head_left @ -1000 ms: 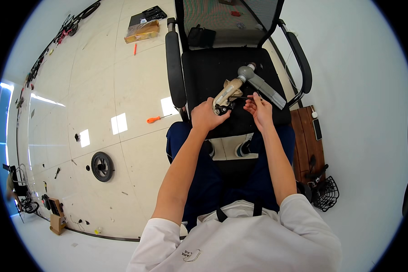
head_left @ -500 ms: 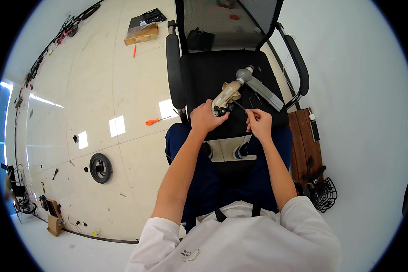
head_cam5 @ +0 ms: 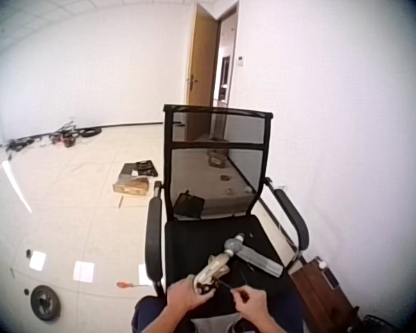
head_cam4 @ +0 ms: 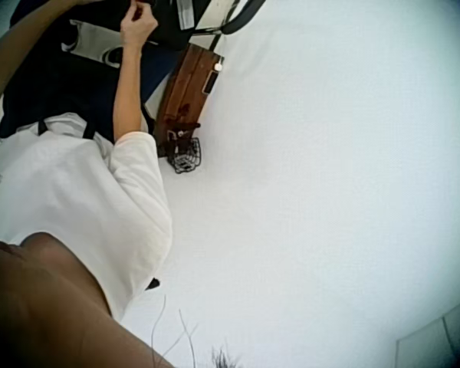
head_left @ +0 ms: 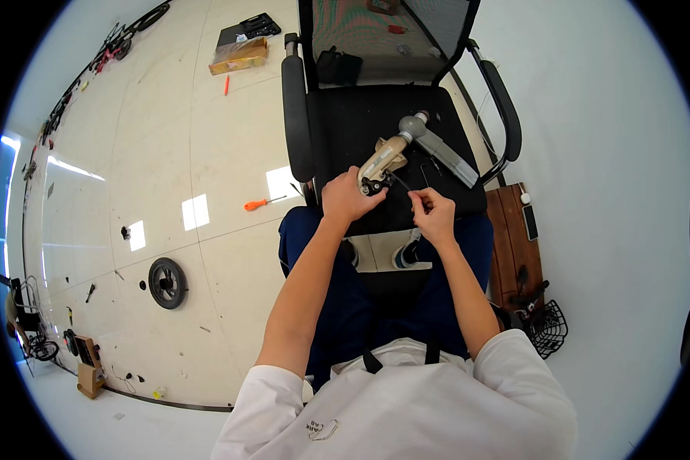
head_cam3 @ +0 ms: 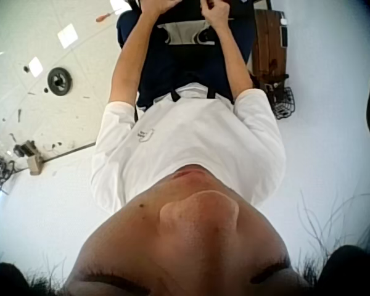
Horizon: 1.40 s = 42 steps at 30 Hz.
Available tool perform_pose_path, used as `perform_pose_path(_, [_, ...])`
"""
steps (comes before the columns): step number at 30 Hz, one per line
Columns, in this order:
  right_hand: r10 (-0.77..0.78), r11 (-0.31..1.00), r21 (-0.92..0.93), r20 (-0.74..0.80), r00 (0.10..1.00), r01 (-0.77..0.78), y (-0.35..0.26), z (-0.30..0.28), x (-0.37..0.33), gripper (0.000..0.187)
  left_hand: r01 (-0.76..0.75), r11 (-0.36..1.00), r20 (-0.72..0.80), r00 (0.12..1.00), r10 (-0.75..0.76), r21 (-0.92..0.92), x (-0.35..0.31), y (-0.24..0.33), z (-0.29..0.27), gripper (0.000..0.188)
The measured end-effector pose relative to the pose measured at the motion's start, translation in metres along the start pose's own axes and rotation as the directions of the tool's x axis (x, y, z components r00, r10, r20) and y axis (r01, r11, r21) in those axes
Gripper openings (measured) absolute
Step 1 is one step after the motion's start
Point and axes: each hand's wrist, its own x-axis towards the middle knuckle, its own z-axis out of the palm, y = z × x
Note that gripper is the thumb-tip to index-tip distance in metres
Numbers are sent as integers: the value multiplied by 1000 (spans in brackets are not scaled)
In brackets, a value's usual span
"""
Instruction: The person sits on a chair and assembles a mechanical part by hand, repeatedly attaching and detaching small components to a curved metal piece. The person handles the part and small pieces, adjusting connections without using tools.
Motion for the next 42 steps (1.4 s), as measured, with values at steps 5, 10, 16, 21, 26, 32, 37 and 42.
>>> perform_pose_path(5, [-29,999,-44,-66,997,27,-2,12,-14,15,-12,1000,-20,1000,12,-6,0,-2,2,65])
perform_pose_path(10, [162,984,73,-11,987,-161,-11,35,-28,15,-18,1000,-25,1000,18,-3,1,-2,4,65])
perform_pose_path(16, [329,902,248,139,934,-354,-77,42,-18,20,-25,999,-28,999,24,-41,0,-7,7,65])
perform_pose_path(21, [240,926,237,230,943,-293,-60,47,1,30,-30,998,-49,998,28,-47,0,-11,10,66])
perform_pose_path(26, [407,643,580,295,864,-501,-53,20,7,41,1,998,-20,1000,-2,-57,-1,-4,5,64])
perform_pose_path(32, [291,602,676,309,906,-424,-41,10,8,20,-2,999,-25,1000,1,-53,0,-5,6,63])
perform_pose_path(37, [126,914,353,217,968,-198,-23,21,47,11,-14,999,-22,1000,13,-50,0,-6,6,64])
perform_pose_path(42, [71,966,230,210,975,-120,-18,25,70,12,32,997,18,999,-31,-72,0,-2,-1,66])
